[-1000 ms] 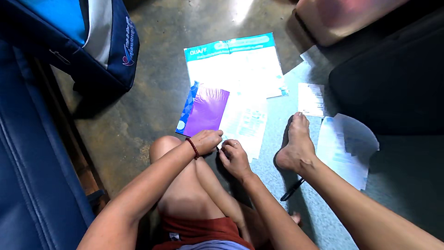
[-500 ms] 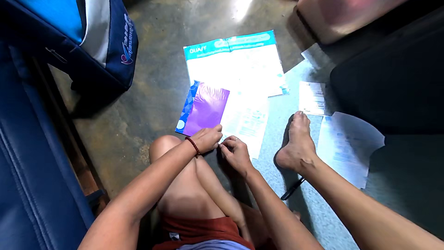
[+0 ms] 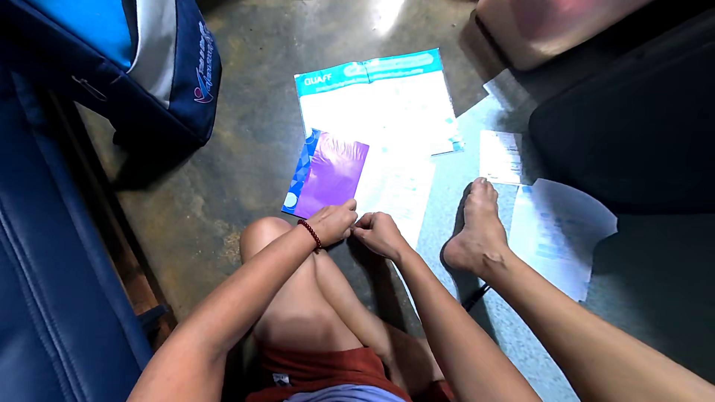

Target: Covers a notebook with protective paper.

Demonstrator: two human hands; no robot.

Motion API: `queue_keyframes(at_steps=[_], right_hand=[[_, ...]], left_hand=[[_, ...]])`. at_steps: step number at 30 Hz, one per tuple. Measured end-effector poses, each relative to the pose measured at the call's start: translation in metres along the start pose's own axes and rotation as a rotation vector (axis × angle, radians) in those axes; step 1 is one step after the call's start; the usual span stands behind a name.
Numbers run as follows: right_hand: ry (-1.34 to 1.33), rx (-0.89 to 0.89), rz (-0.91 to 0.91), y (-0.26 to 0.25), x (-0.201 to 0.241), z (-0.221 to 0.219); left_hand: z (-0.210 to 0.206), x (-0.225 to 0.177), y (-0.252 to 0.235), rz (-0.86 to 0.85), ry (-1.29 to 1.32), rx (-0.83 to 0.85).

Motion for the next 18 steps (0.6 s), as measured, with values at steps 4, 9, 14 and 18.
queue_keyframes(at_steps=[4, 9, 14, 18], right_hand=[[0.047, 0.085, -0.06, -0.0092, -0.0005, -0.0025], [0.038, 0.068, -0.029, -0.009, -0.0007, -0.0033], [0.024, 0.024, 0.039, -0.0037, -0.002, -0.0059], [-0.006, -0.038, 0.092, -0.0021, -0.0056, -0.0077]], left_hand=[[0.0001, 0.0014, 0.0001, 0.021, 0.029, 0.019], [0.002, 0.0061, 0.0, 0.061, 0.094, -0.008], [0.0024, 0.006, 0.0001, 0.068, 0.091, -0.026], [0.002, 0.0069, -0.0005, 0.081, 0.081, -0.026]])
Point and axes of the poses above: each hand's wrist, its own y-axis away from the middle knuckle, its own z-axis out of the back of the hand, x = y × z, the point moved 7 cm from there along -y, towards the middle knuckle, and after that the axes turned 5 degrees about x, right-handed, at the moved point
